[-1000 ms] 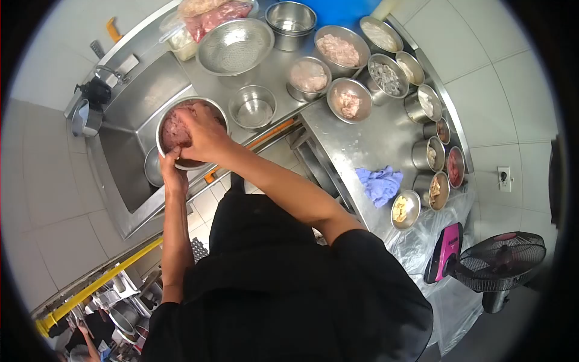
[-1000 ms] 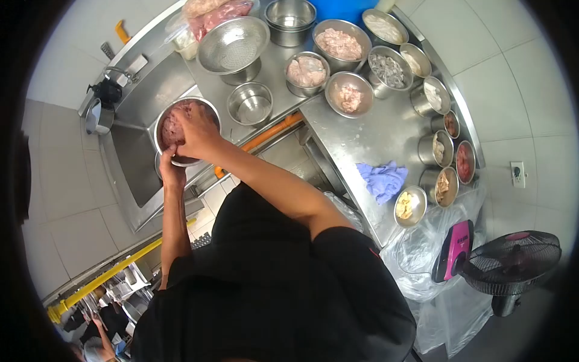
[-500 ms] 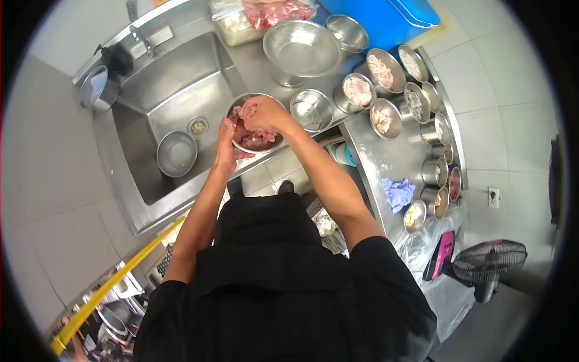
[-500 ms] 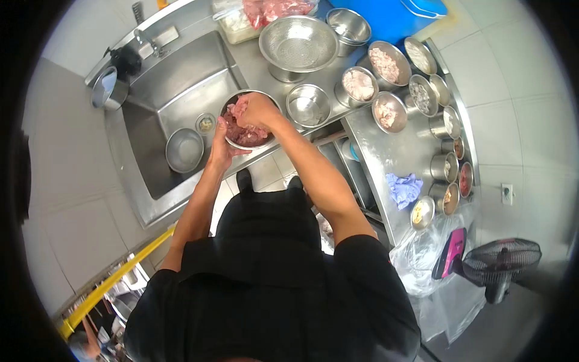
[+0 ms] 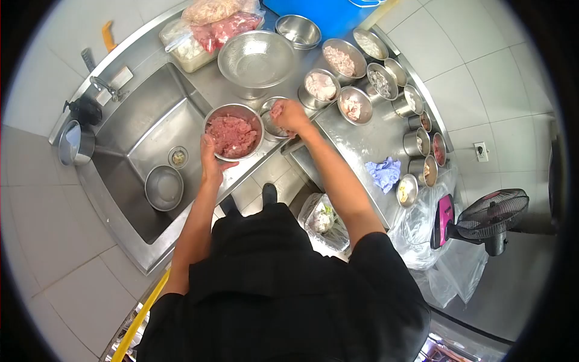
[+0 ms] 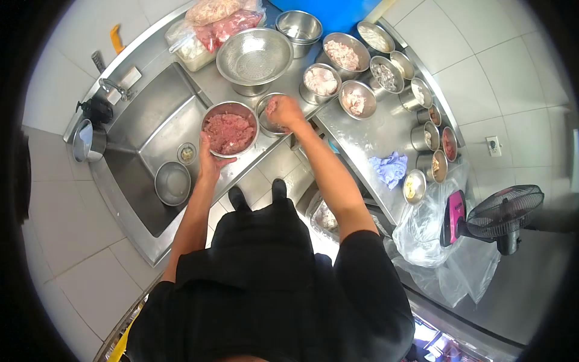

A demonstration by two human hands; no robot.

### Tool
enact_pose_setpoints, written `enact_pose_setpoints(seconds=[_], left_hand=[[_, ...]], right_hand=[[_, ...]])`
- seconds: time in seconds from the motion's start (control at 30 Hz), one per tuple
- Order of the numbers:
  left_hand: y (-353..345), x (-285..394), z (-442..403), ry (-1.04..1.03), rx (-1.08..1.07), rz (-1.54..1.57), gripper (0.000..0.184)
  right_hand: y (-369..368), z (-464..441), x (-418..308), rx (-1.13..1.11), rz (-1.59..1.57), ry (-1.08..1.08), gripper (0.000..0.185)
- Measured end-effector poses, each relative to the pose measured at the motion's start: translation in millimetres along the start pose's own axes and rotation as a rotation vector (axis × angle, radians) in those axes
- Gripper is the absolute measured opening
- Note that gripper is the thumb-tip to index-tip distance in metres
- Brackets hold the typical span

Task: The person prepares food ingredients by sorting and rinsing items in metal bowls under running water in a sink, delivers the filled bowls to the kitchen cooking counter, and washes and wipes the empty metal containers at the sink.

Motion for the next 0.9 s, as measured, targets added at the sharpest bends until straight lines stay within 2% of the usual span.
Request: enact_pose_setpoints(seconds=[0.03, 0.07, 0.1, 0.17, 0.23, 0.3, 0.33, 0.37, 0.43, 0.5, 0.53, 0.57, 0.6, 0.63, 0.7, 0.77, 0.87, 0.9], left_hand=[[5, -1, -1, -0.007, 0.027, -0.018, 0.086], [4, 1, 0, -0.014, 0.019, -0.020, 0.085], [3, 1, 1, -0.019, 0.027, -0.024, 0.085], [5, 5, 6, -0.041, 0.014, -0.027, 0.085], [10, 7, 8, -0.066, 0.072, -0.030, 0.086], [13, 10, 8, -0.090, 0.131, -0.021, 0.086], [11, 10, 8, -0.081, 0.128, -0.020, 0.088], [7, 11, 9, -0.072, 0.120, -0.021, 0.089], [-3, 21, 18, -0.055, 0.118, -0.053, 0.093], [-4, 24, 18, -0.066, 0.196, -0.145, 0.094], [-4, 27, 19, -0.102, 0.271, -0.139, 0.094], [-7, 27, 20, -0.105, 0.271, -0.144, 0.094], [-1, 28, 22, -0.103, 0.366, -0.111, 0.093], [5, 28, 23, -0.101, 0.460, -0.075, 0.092], [8, 24, 25, -0.147, 0.512, -0.084, 0.090], [13, 26, 26, -0.184, 0.600, -0.080, 0.088], [9, 28, 27, -0.205, 0.545, -0.082, 0.085], [13, 27, 27, -0.206, 0.546, -0.083, 0.085]], right_hand=[[-19, -17, 8, 0.042, 0.073, 0.288, 0.019], [-21, -7, -14, 0.084, 0.147, 0.576, 0.020], [-21, -9, -11, 0.079, 0.139, 0.581, 0.020], [-23, -14, 4, 0.086, 0.287, 0.410, 0.019], [-14, -10, -21, 0.128, 0.318, 0.496, 0.015], [19, 17, -60, 0.223, 0.065, 0.459, 0.015], [33, 45, -94, 0.313, -0.028, 0.530, 0.015], [20, 50, -102, 0.305, -0.033, 0.541, 0.015], [-46, 66, -117, -0.070, 0.007, 0.638, 0.027], [-113, 53, -97, -0.235, 0.284, 0.568, 0.047], [-118, 59, -104, -0.235, 0.279, 0.570, 0.047], [-126, 70, -106, -0.326, 0.296, 0.531, 0.053], [-134, 77, -107, -0.415, 0.314, 0.491, 0.058], [-140, 73, -108, -0.412, 0.313, 0.491, 0.058], [-171, 76, -109, -0.570, 0.173, 0.581, 0.058], [-177, 73, -108, -0.589, 0.154, 0.512, 0.053], [-153, 67, -114, -0.477, 0.035, 0.404, 0.046], [-171, 59, -105, -0.618, -0.201, 0.286, 0.040]])
Point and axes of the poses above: each hand's wrist, its own z-axis away from the middle knuckle, its own y-axis out of the back of the hand, x = y × z, the point moved 10 cm from there along -z, towards the middle knuckle, and after that the axes turned 15 degrees about x, right-handed, at the moved point
